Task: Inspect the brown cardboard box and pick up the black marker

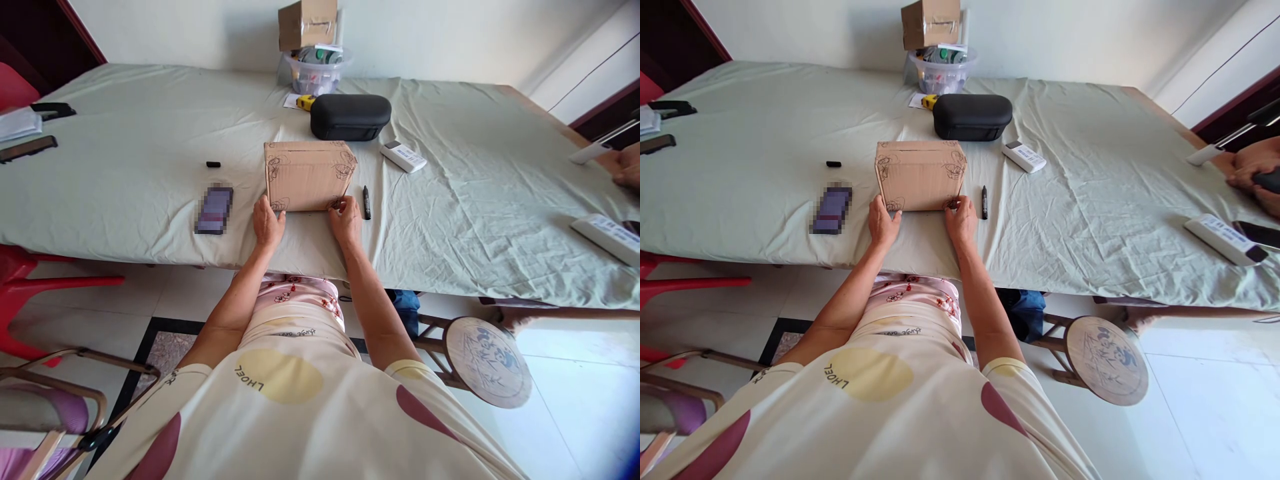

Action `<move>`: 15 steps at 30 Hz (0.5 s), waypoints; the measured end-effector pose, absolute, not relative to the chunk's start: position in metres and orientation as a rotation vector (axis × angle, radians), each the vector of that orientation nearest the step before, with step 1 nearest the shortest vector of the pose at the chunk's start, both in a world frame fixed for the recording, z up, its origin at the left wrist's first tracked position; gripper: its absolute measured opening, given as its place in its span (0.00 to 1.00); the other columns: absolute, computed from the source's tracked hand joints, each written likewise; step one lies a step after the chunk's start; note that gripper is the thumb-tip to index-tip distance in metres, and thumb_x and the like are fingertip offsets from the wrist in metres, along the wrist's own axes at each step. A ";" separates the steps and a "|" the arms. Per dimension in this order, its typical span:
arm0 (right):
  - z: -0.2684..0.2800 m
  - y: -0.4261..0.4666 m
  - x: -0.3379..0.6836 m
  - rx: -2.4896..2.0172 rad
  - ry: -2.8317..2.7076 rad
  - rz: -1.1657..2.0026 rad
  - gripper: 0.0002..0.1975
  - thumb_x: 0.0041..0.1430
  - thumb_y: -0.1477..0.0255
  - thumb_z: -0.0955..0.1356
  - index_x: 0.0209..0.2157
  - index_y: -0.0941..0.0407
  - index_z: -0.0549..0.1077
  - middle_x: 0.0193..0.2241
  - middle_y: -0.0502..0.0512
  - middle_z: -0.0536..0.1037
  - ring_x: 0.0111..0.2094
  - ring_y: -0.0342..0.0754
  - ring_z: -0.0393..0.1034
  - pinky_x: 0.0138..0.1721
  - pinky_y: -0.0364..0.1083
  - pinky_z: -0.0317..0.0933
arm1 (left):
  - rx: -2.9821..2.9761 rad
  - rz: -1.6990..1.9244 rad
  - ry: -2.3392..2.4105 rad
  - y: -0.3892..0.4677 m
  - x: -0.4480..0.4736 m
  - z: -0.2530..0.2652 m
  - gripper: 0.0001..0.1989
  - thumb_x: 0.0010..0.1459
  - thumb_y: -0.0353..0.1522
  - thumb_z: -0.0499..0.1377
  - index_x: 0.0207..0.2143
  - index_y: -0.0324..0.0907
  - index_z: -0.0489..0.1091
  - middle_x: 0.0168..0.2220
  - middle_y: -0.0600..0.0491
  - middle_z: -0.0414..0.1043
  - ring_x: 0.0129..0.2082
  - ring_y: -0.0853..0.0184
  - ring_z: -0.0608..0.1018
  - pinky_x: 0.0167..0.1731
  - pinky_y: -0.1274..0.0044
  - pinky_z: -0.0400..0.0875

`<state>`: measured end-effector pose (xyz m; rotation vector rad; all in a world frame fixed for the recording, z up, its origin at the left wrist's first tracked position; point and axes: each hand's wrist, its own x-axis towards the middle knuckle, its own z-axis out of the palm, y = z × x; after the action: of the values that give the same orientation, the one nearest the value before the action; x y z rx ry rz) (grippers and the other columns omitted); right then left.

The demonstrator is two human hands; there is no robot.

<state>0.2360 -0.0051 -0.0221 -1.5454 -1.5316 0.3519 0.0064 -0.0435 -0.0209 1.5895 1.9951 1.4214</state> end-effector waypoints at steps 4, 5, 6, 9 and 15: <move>-0.024 -0.009 0.220 -1.530 -1.480 0.305 0.46 0.50 0.62 0.80 0.67 0.55 0.63 0.50 0.63 0.73 0.53 0.61 0.71 0.59 0.65 0.68 | 1.637 1.457 1.934 -0.045 0.021 -0.020 0.49 0.57 0.33 0.74 0.72 0.34 0.52 0.72 0.26 0.58 0.76 0.41 0.61 0.75 0.54 0.58; -0.023 -0.010 0.216 -1.557 -1.469 0.294 0.52 0.49 0.59 0.81 0.70 0.56 0.59 0.53 0.66 0.72 0.55 0.63 0.70 0.60 0.66 0.67 | 1.645 1.464 1.937 -0.046 0.026 -0.019 0.52 0.55 0.34 0.76 0.73 0.33 0.50 0.73 0.24 0.57 0.76 0.40 0.61 0.75 0.54 0.58; -0.022 -0.012 0.213 -1.587 -1.465 0.283 0.56 0.49 0.56 0.81 0.72 0.56 0.56 0.56 0.68 0.70 0.57 0.65 0.69 0.60 0.67 0.67 | 1.649 1.470 1.949 -0.047 0.029 -0.017 0.55 0.54 0.35 0.77 0.74 0.32 0.49 0.72 0.24 0.57 0.76 0.39 0.61 0.75 0.54 0.58; -0.017 -0.016 0.209 -1.662 -1.474 0.253 0.60 0.49 0.50 0.80 0.74 0.56 0.51 0.58 0.70 0.67 0.63 0.70 0.64 0.60 0.69 0.66 | 1.643 1.460 2.016 -0.051 0.037 -0.012 0.60 0.51 0.37 0.79 0.74 0.30 0.48 0.71 0.22 0.58 0.75 0.37 0.62 0.74 0.52 0.58; -0.016 -0.016 0.212 -1.641 -1.463 0.246 0.60 0.49 0.50 0.81 0.74 0.55 0.53 0.55 0.68 0.69 0.60 0.68 0.66 0.61 0.71 0.63 | 1.615 1.460 2.026 -0.051 0.033 -0.010 0.55 0.55 0.42 0.76 0.74 0.33 0.50 0.71 0.25 0.59 0.74 0.38 0.63 0.74 0.52 0.59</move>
<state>0.2115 -0.0164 -0.0163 -1.6407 -1.4628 0.2458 0.0327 -0.0507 -0.0104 1.6148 2.0260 1.4597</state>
